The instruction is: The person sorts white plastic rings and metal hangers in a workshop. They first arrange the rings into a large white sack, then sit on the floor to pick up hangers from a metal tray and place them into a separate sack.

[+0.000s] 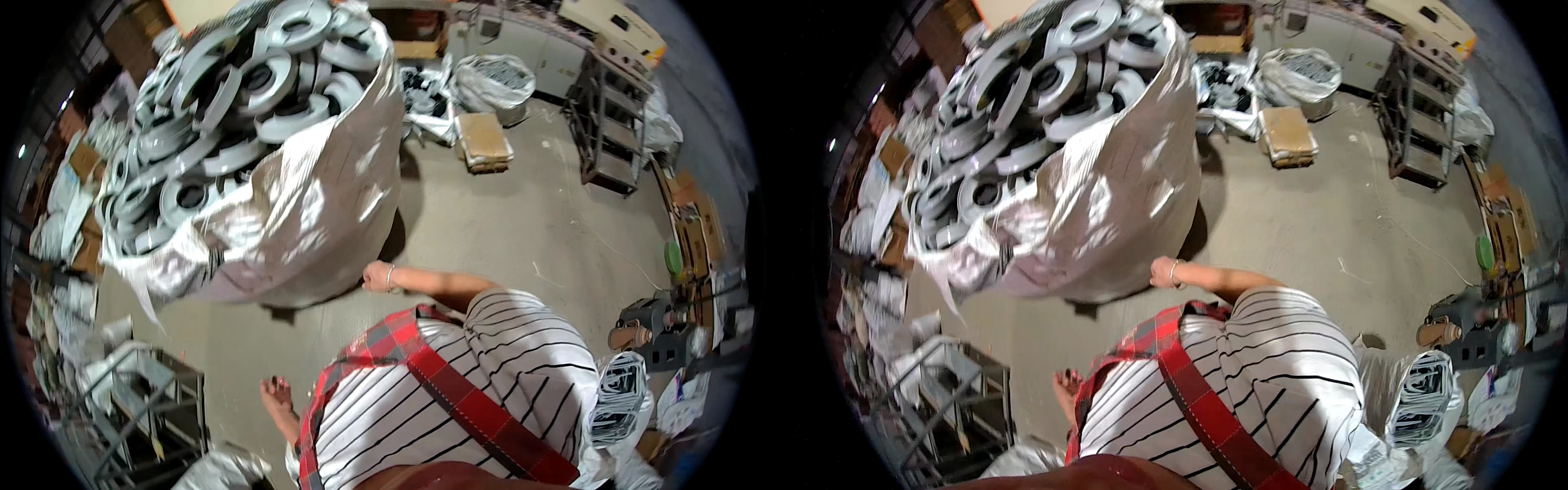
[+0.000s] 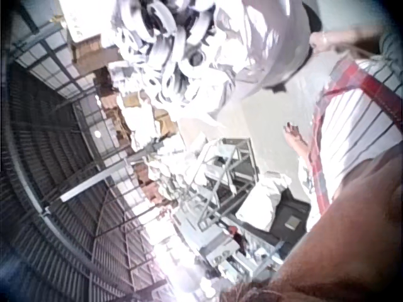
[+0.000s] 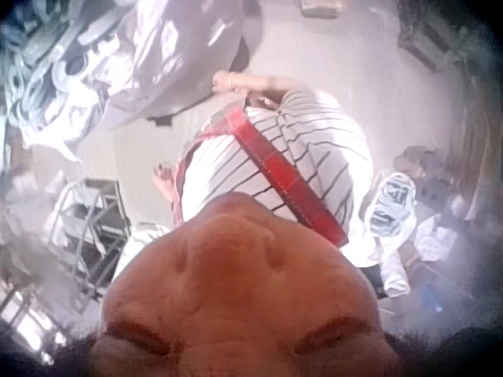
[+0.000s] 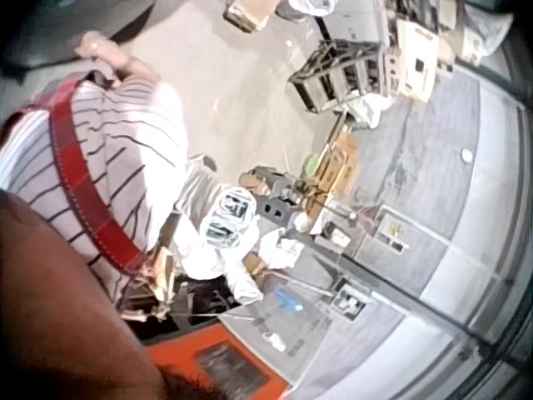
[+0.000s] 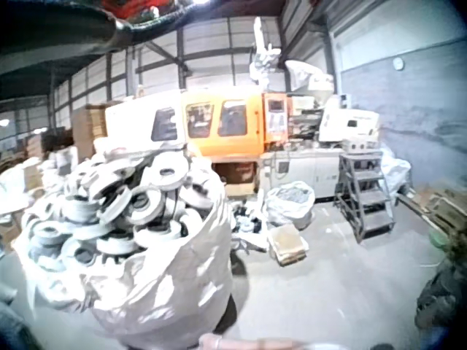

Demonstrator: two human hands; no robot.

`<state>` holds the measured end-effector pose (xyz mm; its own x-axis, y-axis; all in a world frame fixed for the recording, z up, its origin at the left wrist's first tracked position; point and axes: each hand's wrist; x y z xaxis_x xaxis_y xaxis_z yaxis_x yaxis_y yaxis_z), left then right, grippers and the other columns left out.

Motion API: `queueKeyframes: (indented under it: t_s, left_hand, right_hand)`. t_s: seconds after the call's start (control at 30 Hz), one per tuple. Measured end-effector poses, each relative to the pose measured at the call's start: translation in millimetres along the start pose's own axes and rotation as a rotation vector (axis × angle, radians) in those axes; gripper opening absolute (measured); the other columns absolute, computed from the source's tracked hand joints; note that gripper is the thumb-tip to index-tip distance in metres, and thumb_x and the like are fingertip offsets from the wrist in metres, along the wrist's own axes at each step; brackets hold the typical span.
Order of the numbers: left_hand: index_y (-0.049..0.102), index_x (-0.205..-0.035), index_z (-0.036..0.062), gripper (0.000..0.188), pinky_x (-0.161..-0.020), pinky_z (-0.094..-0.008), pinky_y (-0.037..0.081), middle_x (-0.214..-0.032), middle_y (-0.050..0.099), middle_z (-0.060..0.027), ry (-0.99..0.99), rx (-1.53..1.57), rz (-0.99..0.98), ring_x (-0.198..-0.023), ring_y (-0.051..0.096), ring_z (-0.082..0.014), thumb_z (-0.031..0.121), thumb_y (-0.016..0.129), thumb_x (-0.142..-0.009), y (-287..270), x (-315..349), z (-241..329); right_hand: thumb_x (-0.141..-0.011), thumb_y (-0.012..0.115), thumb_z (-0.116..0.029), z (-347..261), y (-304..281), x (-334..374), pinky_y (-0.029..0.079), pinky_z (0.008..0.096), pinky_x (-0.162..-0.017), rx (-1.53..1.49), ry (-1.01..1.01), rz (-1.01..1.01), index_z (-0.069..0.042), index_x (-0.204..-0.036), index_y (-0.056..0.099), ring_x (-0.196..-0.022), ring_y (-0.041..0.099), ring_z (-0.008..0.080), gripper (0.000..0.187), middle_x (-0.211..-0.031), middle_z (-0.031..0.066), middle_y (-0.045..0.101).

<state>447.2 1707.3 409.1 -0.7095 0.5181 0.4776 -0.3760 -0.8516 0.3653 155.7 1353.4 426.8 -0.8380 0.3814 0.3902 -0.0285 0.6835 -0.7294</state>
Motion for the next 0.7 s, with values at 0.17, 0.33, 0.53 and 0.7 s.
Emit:
queueKeyframes:
  t_s: [0.17,0.33,0.53,0.7]
  left_hand:
    - [0.045,-0.079,0.0050,0.045,-0.048,-0.0253,0.042,-0.069,0.051,-0.0072,0.017,0.160,0.148,-0.057,0.050,-0.0177,0.048,0.058,-0.081,92.4,-64.0,79.8]
    - [0.044,-0.101,-0.0015,0.070,-0.059,-0.0312,0.049,-0.092,0.056,-0.0126,-0.067,0.271,0.099,-0.069,0.056,-0.0207,0.057,0.067,-0.070,66.4,-187.7,118.9]
    - [0.039,-0.118,0.0041,0.081,-0.068,-0.0283,0.045,-0.117,0.044,-0.0125,0.232,0.127,0.105,-0.094,0.048,-0.0212,0.061,0.067,-0.067,162.9,-197.8,158.4]
    - [0.049,-0.080,0.0105,0.046,-0.050,-0.0241,0.034,-0.071,0.049,0.0009,0.188,0.378,0.220,-0.055,0.040,-0.0108,0.052,0.066,-0.073,153.9,-224.9,191.9]
  right_hand:
    - [-0.077,0.056,-0.028,40.1,-0.3,2.2,0.048,0.0412,-0.062,-0.021,0.207,0.335,-0.002,-0.069,0.062,-0.067,0.062,0.0276,0.028,-0.068,0.0168,0.061]
    - [-0.075,0.058,-0.029,41.0,-37.3,46.0,0.047,0.0414,-0.065,-0.233,0.314,0.283,-0.001,-0.074,0.063,-0.069,0.061,0.0312,0.029,-0.072,0.0187,0.062]
    - [-0.075,0.059,-0.030,173.1,-21.5,94.4,0.049,0.0373,-0.066,-0.192,0.585,0.464,-0.001,-0.080,0.063,-0.069,0.062,0.0276,0.030,-0.071,0.0179,0.063]
    - [-0.077,0.058,-0.030,198.2,-50.2,116.8,0.049,0.0363,-0.067,-0.354,0.732,0.529,-0.002,-0.080,0.064,-0.068,0.062,0.0274,0.028,-0.071,0.0163,0.064]
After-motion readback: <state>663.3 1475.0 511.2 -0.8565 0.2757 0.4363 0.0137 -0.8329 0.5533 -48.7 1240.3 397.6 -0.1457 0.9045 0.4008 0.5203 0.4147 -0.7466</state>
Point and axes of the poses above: each hand's wrist, its own x-axis away from the middle knuckle, its own y-axis out of the palm, z = x × y
